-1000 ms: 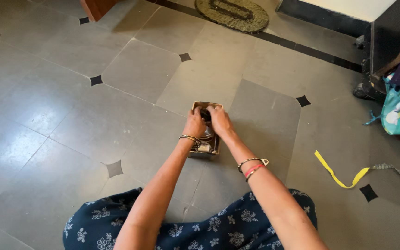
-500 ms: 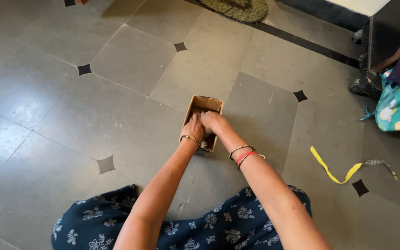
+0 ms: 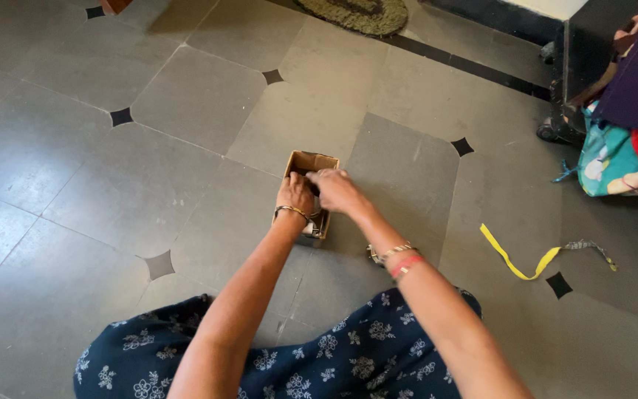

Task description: The person sits on the floor and organizes various electronic accessories, including power adapters and cables. They coil the cables around the adapters and place them into a small cardboard box.

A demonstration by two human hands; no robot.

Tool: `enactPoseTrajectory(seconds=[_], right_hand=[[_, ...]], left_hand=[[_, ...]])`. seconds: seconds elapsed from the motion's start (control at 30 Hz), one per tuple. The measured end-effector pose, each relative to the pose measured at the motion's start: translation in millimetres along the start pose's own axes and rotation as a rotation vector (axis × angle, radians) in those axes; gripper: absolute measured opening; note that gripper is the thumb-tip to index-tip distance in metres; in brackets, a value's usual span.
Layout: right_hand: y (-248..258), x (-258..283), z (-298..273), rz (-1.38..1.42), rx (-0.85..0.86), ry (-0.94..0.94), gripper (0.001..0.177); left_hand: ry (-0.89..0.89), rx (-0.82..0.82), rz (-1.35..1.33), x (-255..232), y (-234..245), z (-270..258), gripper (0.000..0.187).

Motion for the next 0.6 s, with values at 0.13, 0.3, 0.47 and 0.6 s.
enactPoseTrajectory(seconds=[0.13, 0.3, 0.47, 0.6], right_hand=[[55.8, -23.5, -62.6, 0.183, -0.119, -0.147, 0.043], [11.5, -64.1, -150.2, 0.163, 0.1, -0.078, 0.053], [-63.1, -72.5, -215.8, 0.046, 0.584, -0.259, 0.086], [-68.3, -69.9, -232.4, 0.031, 0.219, -0.261, 0.091]], left_hand=[[0.037, -0.067, -0.221, 13.6, 14.4, 0.8, 0.039], [0.014, -0.427, -0.277, -13.7, 93.9, -40.5, 0.036], [-0.314, -0.406, -0.561, -114.5, 110.9, -121.8, 0.045], [-0.207, 0.035, -0.717, -151.8, 50.6, -137.5, 0.056]])
Point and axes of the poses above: each hand's wrist, its own z-axis towards the middle knuckle, its own y-axis out of the back of the hand, x = y × z, the point moved 8 cm from there along z, towards the middle knuckle, and after that the axes turned 12 degrees about y, right-handed, at the moved point
